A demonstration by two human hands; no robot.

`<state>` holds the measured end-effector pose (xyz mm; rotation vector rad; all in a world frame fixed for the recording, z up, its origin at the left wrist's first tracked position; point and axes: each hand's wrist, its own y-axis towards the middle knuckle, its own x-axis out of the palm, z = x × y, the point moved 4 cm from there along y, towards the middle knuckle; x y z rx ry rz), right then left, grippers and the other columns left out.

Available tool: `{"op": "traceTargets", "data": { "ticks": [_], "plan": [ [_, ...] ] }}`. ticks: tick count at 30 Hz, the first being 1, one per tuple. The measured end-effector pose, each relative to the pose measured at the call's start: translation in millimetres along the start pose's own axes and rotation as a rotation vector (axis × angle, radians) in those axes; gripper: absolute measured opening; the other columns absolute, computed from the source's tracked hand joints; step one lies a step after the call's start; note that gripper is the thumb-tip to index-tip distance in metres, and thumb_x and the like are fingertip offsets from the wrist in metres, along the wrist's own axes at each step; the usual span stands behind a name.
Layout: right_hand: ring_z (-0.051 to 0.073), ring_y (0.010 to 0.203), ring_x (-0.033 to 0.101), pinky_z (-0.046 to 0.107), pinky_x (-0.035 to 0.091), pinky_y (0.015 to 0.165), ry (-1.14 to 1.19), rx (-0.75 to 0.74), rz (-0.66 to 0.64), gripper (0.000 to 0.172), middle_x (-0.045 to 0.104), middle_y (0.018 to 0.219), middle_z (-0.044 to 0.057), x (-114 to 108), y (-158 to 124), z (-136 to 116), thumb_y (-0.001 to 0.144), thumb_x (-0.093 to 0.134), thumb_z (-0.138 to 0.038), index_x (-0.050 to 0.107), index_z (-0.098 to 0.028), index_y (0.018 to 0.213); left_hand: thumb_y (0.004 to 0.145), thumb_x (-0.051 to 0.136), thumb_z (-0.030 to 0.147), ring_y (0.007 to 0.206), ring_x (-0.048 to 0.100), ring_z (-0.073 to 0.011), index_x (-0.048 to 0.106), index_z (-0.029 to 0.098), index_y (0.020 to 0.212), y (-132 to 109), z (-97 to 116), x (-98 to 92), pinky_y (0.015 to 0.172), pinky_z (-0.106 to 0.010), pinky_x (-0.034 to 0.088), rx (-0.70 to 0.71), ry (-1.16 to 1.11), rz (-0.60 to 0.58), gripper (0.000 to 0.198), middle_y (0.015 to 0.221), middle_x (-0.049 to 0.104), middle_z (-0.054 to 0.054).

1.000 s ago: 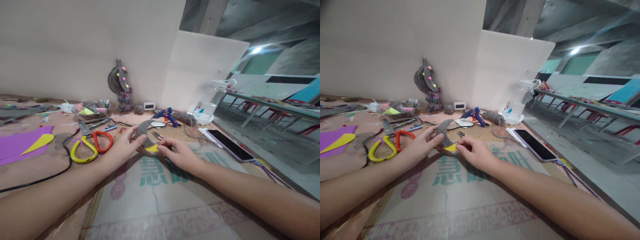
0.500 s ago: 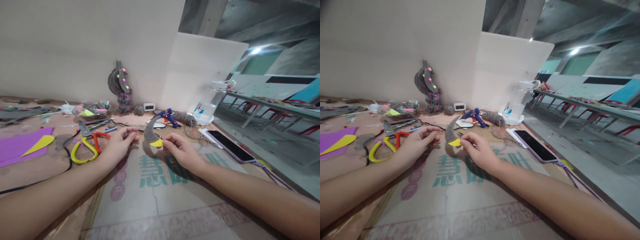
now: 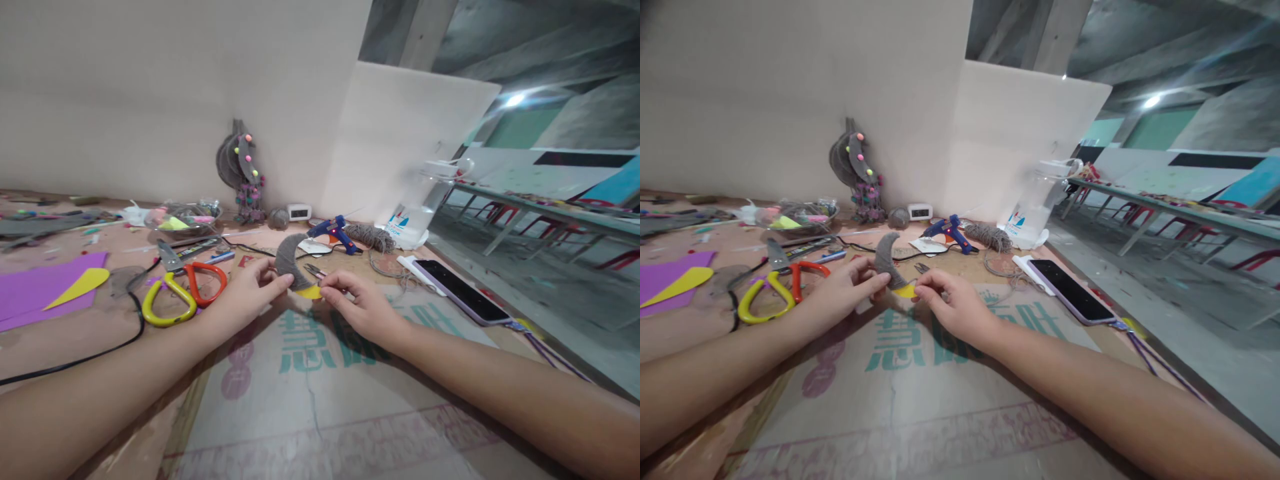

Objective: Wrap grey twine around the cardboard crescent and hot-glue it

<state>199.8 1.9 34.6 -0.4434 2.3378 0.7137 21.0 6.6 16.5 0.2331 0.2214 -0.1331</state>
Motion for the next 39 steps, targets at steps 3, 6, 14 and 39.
{"op": "traceTargets", "data": {
  "ticks": [3, 6, 14, 39],
  "plan": [
    [0.012, 0.068, 0.055, 0.023, 0.042, 0.064, 0.022, 0.017, -0.003, 0.017, 0.061, 0.074, 0.001, 0, 0, 2, 0.086, 0.045, -0.029, 0.055, -0.018, 0.079, 0.072, 0.059, 0.033, 0.058, 0.052, -0.0123, 0.059, 0.017, 0.088, -1, 0, 0.1, 0.052, -0.022, 0.04, 0.023, 0.016, -0.004, 0.023, 0.062, 0.055, 0.003],
    [0.012, 0.068, 0.056, 0.022, 0.042, 0.064, 0.077, 0.04, -0.001, 0.016, 0.062, 0.075, 0.001, 0, 1, 3, 0.086, 0.045, -0.029, 0.054, -0.018, 0.079, 0.072, 0.058, 0.024, 0.063, 0.054, -0.0123, 0.061, 0.017, 0.087, -2, 0, 1.1, 0.056, -0.021, 0.042, 0.033, -0.043, -0.017, 0.017, 0.066, 0.058, 0.001],
    [0.011, 0.066, 0.055, 0.022, 0.04, 0.061, 0.026, 0.041, 0.02, 0.016, 0.061, 0.071, 0.0, 0, 0, 1, 0.086, 0.045, -0.029, 0.055, -0.018, 0.079, 0.07, 0.062, 0.029, 0.076, 0.061, -0.017, 0.062, 0.018, 0.094, 0, 1, 0.8, 0.066, -0.026, 0.048, -0.009, -0.125, -0.012, 0.027, 0.087, 0.067, -0.003],
    [0.007, 0.049, 0.049, 0.019, 0.037, 0.049, 0.288, 0.219, -0.027, 0.028, 0.063, 0.062, 0.001, 1, 7, 15, 0.082, 0.049, -0.036, 0.059, -0.015, 0.066, 0.067, 0.066, 0.032, 0.064, 0.058, -0.0119, 0.055, 0.016, 0.107, 4, -9, -10.4, 0.062, -0.024, 0.045, -0.058, -0.128, 0.147, 0.045, 0.069, 0.06, 0.001]
  ]
}}
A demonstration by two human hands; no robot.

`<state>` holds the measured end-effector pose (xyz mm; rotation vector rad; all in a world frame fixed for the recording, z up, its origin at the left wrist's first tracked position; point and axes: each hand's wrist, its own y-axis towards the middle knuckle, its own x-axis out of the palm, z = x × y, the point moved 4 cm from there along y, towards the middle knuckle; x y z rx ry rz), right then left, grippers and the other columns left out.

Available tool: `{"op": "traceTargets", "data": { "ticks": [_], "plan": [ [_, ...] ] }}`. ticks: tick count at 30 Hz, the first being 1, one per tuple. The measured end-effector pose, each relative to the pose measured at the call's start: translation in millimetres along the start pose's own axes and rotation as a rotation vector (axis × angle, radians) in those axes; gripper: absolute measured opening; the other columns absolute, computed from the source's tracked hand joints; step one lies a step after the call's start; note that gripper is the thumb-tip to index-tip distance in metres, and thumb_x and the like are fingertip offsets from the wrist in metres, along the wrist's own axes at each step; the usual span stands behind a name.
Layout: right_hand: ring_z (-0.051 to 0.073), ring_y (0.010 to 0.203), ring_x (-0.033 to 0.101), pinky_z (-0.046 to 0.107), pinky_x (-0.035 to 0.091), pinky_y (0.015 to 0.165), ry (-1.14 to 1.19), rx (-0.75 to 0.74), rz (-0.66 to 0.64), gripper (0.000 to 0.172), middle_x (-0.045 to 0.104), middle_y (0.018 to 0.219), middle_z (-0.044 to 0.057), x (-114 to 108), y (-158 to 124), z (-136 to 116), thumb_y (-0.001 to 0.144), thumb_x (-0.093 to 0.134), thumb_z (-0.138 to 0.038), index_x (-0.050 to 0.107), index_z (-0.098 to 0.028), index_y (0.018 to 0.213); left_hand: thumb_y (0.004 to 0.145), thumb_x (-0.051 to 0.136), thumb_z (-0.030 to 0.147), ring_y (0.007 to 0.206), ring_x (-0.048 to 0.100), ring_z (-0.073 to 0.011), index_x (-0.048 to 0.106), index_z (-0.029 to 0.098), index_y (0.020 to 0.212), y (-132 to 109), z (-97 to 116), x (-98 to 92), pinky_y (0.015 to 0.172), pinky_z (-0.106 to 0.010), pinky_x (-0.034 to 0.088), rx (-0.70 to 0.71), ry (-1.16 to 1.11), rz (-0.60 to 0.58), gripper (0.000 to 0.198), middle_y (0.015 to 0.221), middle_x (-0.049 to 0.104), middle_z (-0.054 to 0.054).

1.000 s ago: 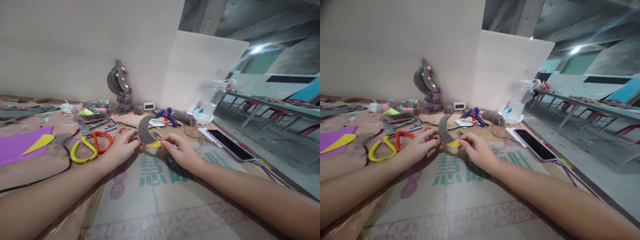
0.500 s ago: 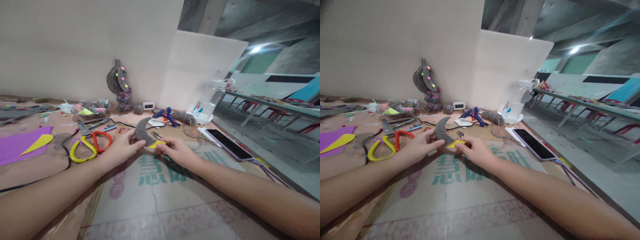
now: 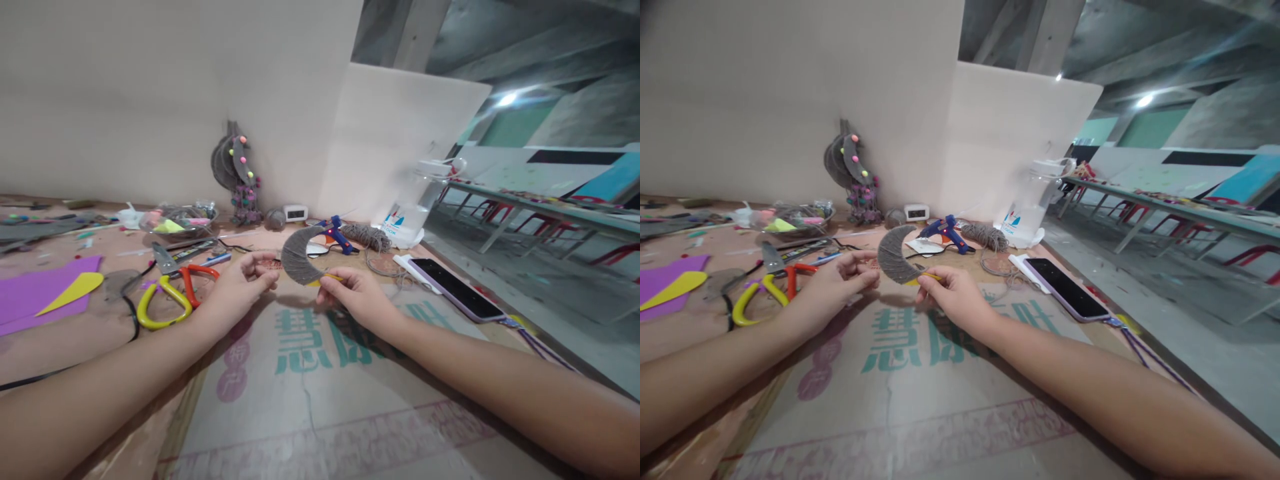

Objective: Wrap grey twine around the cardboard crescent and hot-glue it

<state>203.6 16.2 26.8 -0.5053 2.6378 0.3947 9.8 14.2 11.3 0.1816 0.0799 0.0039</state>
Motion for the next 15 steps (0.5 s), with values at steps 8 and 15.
{"op": "traceTargets", "data": {
  "ticks": [8, 15],
  "plan": [
    [0.007, 0.051, 0.05, 0.019, 0.038, 0.051, 0.002, 0.006, -0.005, 0.028, 0.063, 0.062, 0.001, 0.5, 0.1, 1.5, 0.082, 0.05, -0.036, 0.058, -0.015, 0.066, 0.069, 0.064, 0.032, 0.067, 0.055, -0.0118, 0.055, 0.016, 0.105, -1.1, 2.3, 2.5, 0.06, -0.022, 0.042, 0.031, 0.083, -0.002, 0.04, 0.074, 0.058, 0.0],
    [0.007, 0.05, 0.05, 0.019, 0.039, 0.052, 0.016, 0.021, -0.008, 0.026, 0.063, 0.062, 0.001, 1.2, -0.1, -1.1, 0.081, 0.051, -0.034, 0.058, -0.015, 0.065, 0.07, 0.062, 0.031, 0.07, 0.059, -0.0144, 0.056, 0.015, 0.102, 0.4, -3.3, 1.8, 0.067, -0.027, 0.045, 0.021, 0.038, -0.059, 0.036, 0.072, 0.062, -0.001]
  ]
}}
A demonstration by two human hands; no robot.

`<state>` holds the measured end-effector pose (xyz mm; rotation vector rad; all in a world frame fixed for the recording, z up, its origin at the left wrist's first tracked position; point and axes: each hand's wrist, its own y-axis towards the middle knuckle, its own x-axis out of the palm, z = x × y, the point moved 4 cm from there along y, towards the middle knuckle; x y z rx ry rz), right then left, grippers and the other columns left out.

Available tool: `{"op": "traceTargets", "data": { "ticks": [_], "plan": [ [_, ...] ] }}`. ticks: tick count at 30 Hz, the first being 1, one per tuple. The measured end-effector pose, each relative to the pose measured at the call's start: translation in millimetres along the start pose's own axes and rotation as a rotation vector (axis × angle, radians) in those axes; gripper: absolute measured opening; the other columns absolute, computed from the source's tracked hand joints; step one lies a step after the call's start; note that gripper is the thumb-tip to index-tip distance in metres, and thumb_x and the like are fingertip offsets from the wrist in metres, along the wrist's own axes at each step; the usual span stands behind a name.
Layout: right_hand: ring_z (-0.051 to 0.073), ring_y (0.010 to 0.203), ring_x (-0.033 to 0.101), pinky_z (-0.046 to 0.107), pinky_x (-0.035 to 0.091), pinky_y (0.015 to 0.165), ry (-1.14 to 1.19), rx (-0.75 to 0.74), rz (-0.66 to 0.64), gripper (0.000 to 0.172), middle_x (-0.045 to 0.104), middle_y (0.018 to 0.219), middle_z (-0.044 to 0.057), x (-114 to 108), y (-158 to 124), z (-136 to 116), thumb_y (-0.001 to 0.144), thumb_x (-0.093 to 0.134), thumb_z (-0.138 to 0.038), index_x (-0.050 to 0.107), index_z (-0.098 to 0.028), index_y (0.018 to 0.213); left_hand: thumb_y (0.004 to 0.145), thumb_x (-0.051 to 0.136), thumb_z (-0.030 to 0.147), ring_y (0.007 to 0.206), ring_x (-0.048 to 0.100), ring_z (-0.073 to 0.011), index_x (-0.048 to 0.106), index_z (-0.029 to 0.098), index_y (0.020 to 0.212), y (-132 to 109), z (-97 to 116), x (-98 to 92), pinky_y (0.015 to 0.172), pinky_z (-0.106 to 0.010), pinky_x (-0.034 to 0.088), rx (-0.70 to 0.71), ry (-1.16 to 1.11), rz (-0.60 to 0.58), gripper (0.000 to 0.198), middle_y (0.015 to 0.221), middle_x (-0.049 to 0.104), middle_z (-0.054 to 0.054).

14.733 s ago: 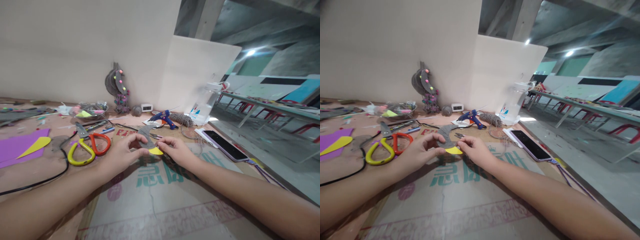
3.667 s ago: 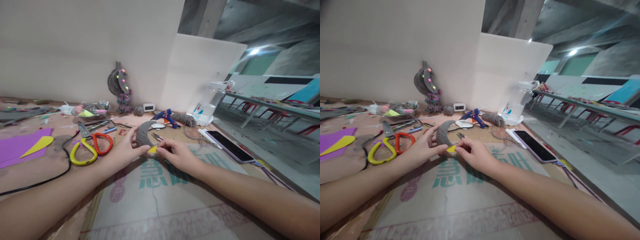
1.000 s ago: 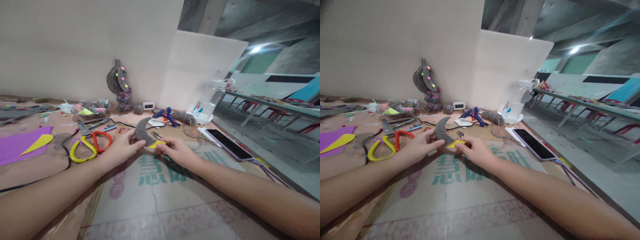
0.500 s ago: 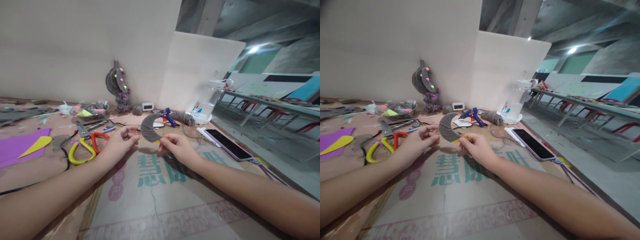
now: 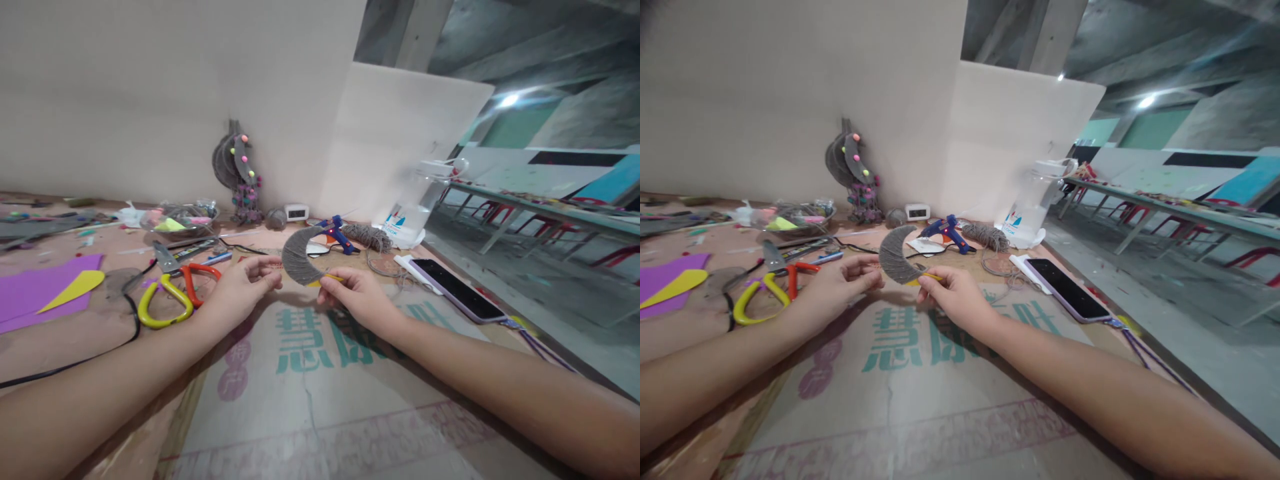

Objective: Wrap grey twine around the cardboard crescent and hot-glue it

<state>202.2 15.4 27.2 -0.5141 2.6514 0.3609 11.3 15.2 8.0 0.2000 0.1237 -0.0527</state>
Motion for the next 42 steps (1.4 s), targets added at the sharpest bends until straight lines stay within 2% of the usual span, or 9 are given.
{"op": "traceTargets", "data": {
  "ticks": [9, 15, 21, 25, 27, 30, 33, 37, 42],
  "plan": [
    [0.008, 0.054, 0.052, 0.019, 0.042, 0.055, -0.011, -0.001, -0.038, 0.026, 0.064, 0.064, 0.002, 2, 0, 1, 0.082, 0.05, -0.035, 0.058, -0.015, 0.067, 0.078, 0.053, 0.031, 0.047, 0.048, -0.0092, 0.055, 0.018, 0.096, -9, 8, 9.7, 0.047, -0.02, 0.04, 0.059, -0.076, -0.065, 0.023, 0.054, 0.049, 0.006],
    [0.008, 0.053, 0.052, 0.019, 0.042, 0.055, -0.008, -0.009, -0.043, 0.027, 0.064, 0.064, 0.002, 2, 0, 0, 0.083, 0.049, -0.035, 0.057, -0.015, 0.067, 0.078, 0.052, 0.041, 0.038, 0.038, -0.008, 0.055, 0.017, 0.1, -6, 4, 2.8, 0.038, -0.017, 0.03, -0.029, -0.065, 0.052, 0.033, 0.043, 0.04, 0.008],
    [0.009, 0.055, 0.053, 0.02, 0.042, 0.057, -0.026, -0.007, -0.071, 0.028, 0.064, 0.065, 0.002, 4, 0, 2, 0.083, 0.048, -0.036, 0.057, -0.015, 0.068, 0.078, 0.052, 0.041, 0.072, 0.056, -0.014, 0.062, 0.02, 0.095, -9, 15, 6.5, 0.064, -0.022, 0.043, 0.099, 0.004, -0.03, 0.028, 0.076, 0.061, -0.001],
    [0.01, 0.054, 0.053, 0.021, 0.04, 0.053, -0.062, 0.0, -0.12, 0.027, 0.062, 0.062, 0.001, 8, -2, 2, 0.082, 0.049, -0.039, 0.057, -0.016, 0.071, 0.076, 0.055, 0.04, 0.077, 0.058, -0.018, 0.064, 0.018, 0.087, -11, 17, 9.4, 0.067, -0.026, 0.044, 0.07, 0.082, -0.078, 0.026, 0.084, 0.065, -0.003],
    [0.009, 0.05, 0.049, 0.021, 0.038, 0.05, -0.137, -0.027, -0.078, 0.029, 0.057, 0.056, -0.001, 3, -2, -3, 0.082, 0.048, -0.041, 0.056, -0.016, 0.069, 0.077, 0.053, 0.039, 0.074, 0.057, -0.0173, 0.063, 0.017, 0.083, -11, 18, 7.9, 0.065, -0.026, 0.044, 0.055, 0.091, -0.052, 0.025, 0.08, 0.064, -0.003],
    [0.009, 0.05, 0.046, 0.021, 0.036, 0.051, -0.276, -0.098, 0.125, 0.033, 0.049, 0.052, -0.003, -18, 3, -10, 0.084, 0.044, -0.041, 0.053, -0.016, 0.064, 0.077, 0.053, 0.04, 0.071, 0.056, -0.0161, 0.061, 0.017, 0.077, -11, 17, 5.0, 0.061, -0.024, 0.044, 0.031, 0.05, -0.015, 0.024, 0.074, 0.062, -0.002],
    [0.011, 0.059, 0.051, 0.023, 0.039, 0.056, -0.399, -0.134, 0.251, 0.023, 0.058, 0.066, 0.0, -38, 13, -3, 0.083, 0.047, -0.033, 0.059, -0.015, 0.078, 0.076, 0.054, 0.041, 0.062, 0.052, -0.0137, 0.061, 0.017, 0.073, -11, 15, 5.2, 0.053, -0.022, 0.041, 0.002, 0.029, -0.031, 0.025, 0.067, 0.057, -0.001],
    [0.016, 0.079, 0.057, 0.028, 0.043, 0.073, -0.575, -0.235, 0.096, 0.025, 0.065, 0.096, 0.006, -38, 24, 16, 0.082, 0.05, -0.027, 0.062, -0.018, 0.102, 0.077, 0.052, 0.043, 0.049, 0.042, -0.0097, 0.063, 0.018, 0.074, -12, 12, 7.0, 0.042, -0.019, 0.032, -0.035, 0.045, -0.051, 0.027, 0.057, 0.048, 0.002],
    [0.019, 0.095, 0.054, 0.033, 0.041, 0.084, -0.763, -0.396, -0.074, 0.024, 0.063, 0.099, 0.008, -24, 24, 19, 0.082, 0.054, -0.032, 0.065, -0.018, 0.098, 0.076, 0.053, 0.043, 0.056, 0.047, -0.0121, 0.065, 0.018, 0.078, -13, 15, 8.5, 0.047, -0.02, 0.036, -0.031, 0.051, -0.059, 0.028, 0.063, 0.055, 0.0]
  ]
}}
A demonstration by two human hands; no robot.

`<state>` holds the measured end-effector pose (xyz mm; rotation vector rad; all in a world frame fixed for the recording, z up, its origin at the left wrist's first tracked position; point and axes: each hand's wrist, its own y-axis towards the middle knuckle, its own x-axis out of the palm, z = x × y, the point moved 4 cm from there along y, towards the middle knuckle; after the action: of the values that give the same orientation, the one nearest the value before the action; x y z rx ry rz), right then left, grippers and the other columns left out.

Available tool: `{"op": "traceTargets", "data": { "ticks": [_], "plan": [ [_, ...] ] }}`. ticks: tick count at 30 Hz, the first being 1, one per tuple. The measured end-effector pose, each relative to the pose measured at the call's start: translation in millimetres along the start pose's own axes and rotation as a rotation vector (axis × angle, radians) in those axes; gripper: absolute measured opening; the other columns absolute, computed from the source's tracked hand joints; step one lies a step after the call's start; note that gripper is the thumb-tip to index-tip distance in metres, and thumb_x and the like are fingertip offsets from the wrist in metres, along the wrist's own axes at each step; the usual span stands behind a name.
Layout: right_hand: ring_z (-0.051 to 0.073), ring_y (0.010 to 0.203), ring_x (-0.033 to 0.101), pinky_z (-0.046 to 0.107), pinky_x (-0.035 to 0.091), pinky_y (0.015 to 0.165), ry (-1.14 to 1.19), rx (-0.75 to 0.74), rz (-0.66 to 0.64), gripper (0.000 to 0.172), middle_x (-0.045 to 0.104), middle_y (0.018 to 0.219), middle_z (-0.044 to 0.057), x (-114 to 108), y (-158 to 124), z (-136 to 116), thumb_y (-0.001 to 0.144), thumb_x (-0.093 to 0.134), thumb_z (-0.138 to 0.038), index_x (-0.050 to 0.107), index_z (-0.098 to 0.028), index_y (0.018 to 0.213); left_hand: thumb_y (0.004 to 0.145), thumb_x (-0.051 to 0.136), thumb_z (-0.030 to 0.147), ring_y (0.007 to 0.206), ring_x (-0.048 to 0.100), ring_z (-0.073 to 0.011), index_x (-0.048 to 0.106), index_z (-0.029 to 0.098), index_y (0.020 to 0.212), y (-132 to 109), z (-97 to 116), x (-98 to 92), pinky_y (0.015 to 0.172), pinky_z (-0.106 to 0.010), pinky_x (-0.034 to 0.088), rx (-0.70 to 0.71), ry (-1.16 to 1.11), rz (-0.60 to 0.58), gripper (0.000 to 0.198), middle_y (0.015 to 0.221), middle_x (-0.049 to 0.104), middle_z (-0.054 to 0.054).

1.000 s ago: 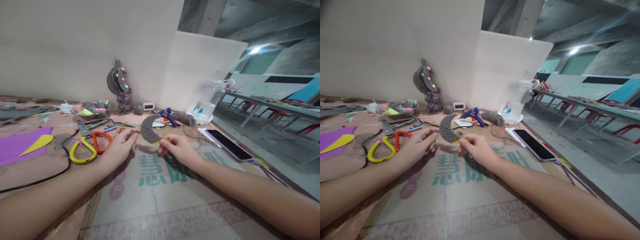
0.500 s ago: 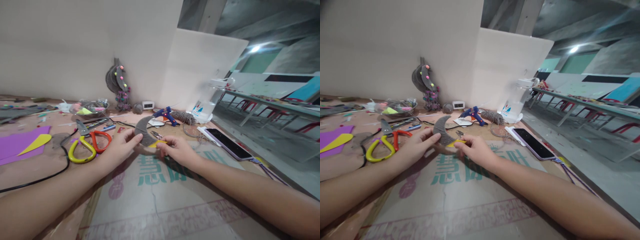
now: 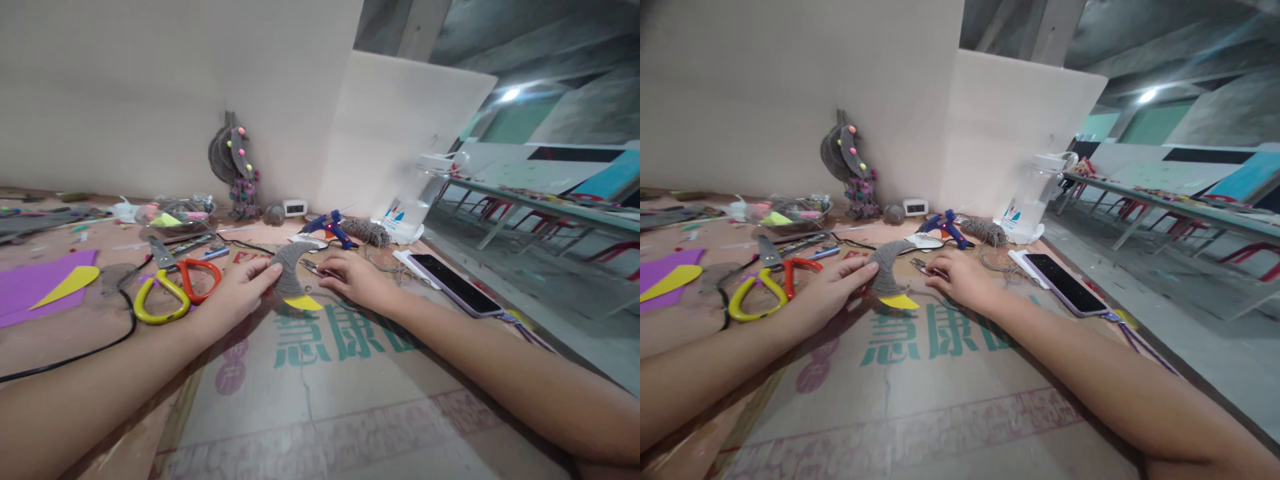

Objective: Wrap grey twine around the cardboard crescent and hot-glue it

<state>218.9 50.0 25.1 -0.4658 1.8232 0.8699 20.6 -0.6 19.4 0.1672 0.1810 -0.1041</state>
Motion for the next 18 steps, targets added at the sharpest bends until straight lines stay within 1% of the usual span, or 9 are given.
{"op": "traceTargets", "data": {
  "ticks": [2, 5, 7, 9, 11, 13, 15, 16, 18],
  "plan": [
    [0.019, 0.094, 0.055, 0.032, 0.042, 0.082, -0.064, 0.013, 0.008, 0.026, 0.062, 0.1, 0.008, 0, 0, -1, 0.083, 0.052, -0.027, 0.061, -0.019, 0.106, 0.075, 0.055, 0.043, 0.058, 0.049, -0.0127, 0.065, 0.018, 0.077, 0, 0, 0.2, 0.049, -0.021, 0.037, -0.003, 0.002, -0.011, 0.027, 0.066, 0.058, -0.001],
    [0.019, 0.093, 0.054, 0.032, 0.042, 0.081, -0.167, 0.008, 0.023, 0.03, 0.06, 0.102, 0.01, 1, -1, 0, 0.085, 0.046, -0.021, 0.057, -0.02, 0.113, 0.074, 0.056, 0.044, 0.056, 0.049, -0.0122, 0.065, 0.018, 0.075, 1, -1, 0.1, 0.045, -0.02, 0.033, -0.013, 0.035, -0.03, 0.027, 0.065, 0.059, 0.0],
    [0.019, 0.09, 0.054, 0.031, 0.042, 0.08, -0.23, 0.015, 0.026, 0.027, 0.06, 0.096, 0.01, 3, -1, 4, 0.086, 0.042, -0.019, 0.061, -0.018, 0.107, 0.074, 0.056, 0.044, 0.054, 0.048, -0.0114, 0.064, 0.018, 0.077, 1, -3, -0.1, 0.044, -0.02, 0.031, -0.006, 0.047, -0.042, 0.027, 0.065, 0.058, 0.0],
    [0.019, 0.086, 0.054, 0.031, 0.042, 0.078, -0.241, 0.066, 0.052, 0.025, 0.06, 0.091, 0.01, 3, -1, 12, 0.086, 0.041, -0.017, 0.062, -0.016, 0.1, 0.075, 0.055, 0.043, 0.054, 0.049, -0.0105, 0.063, 0.018, 0.081, 2, -5, -0.2, 0.046, -0.02, 0.033, -0.003, 0.037, -0.045, 0.027, 0.068, 0.06, 0.0],
    [0.018, 0.084, 0.054, 0.03, 0.042, 0.077, -0.186, 0.142, 0.145, 0.025, 0.058, 0.092, 0.01, -3, -1, 21, 0.086, 0.039, -0.016, 0.06, -0.015, 0.1, 0.075, 0.055, 0.042, 0.054, 0.05, -0.01, 0.061, 0.017, 0.083, 2, -6, -0.7, 0.049, -0.02, 0.036, -0.001, 0.017, -0.033, 0.026, 0.071, 0.061, 0.0],
    [0.018, 0.085, 0.053, 0.03, 0.042, 0.077, -0.104, 0.198, 0.298, 0.027, 0.055, 0.093, 0.01, -15, -2, 27, 0.088, 0.035, -0.018, 0.056, -0.013, 0.104, 0.074, 0.057, 0.04, 0.055, 0.051, -0.0103, 0.06, 0.017, 0.084, 3, -6, -0.7, 0.051, -0.021, 0.038, -0.003, 0.001, -0.025, 0.026, 0.07, 0.061, 0.0],
    [0.018, 0.086, 0.051, 0.03, 0.042, 0.079, -0.047, 0.213, 0.429, 0.029, 0.052, 0.088, 0.009, -26, -4, 25, 0.09, 0.032, -0.023, 0.056, -0.014, 0.103, 0.073, 0.058, 0.039, 0.054, 0.051, -0.0106, 0.059, 0.016, 0.084, 4, -6, -0.6, 0.051, -0.021, 0.039, -0.009, -0.012, -0.018, 0.025, 0.067, 0.06, 0.001],
    [0.018, 0.085, 0.051, 0.031, 0.042, 0.079, -0.031, 0.21, 0.467, 0.029, 0.051, 0.085, 0.008, -31, -5, 21, 0.091, 0.032, -0.026, 0.056, -0.015, 0.103, 0.073, 0.058, 0.039, 0.054, 0.051, -0.0107, 0.059, 0.016, 0.083, 4, -7, -0.5, 0.051, -0.022, 0.039, -0.011, -0.017, -0.018, 0.025, 0.066, 0.059, 0.001],
    [0.017, 0.08, 0.05, 0.03, 0.043, 0.075, -0.008, 0.187, 0.47, 0.03, 0.05, 0.084, 0.006, -35, -9, 8, 0.091, 0.034, -0.03, 0.055, -0.017, 0.107, 0.074, 0.057, 0.037, 0.054, 0.051, -0.0107, 0.058, 0.016, 0.083, 5, -7, -0.3, 0.052, -0.022, 0.04, -0.001, -0.028, -0.019, 0.023, 0.065, 0.058, 0.002]
  ]
}}
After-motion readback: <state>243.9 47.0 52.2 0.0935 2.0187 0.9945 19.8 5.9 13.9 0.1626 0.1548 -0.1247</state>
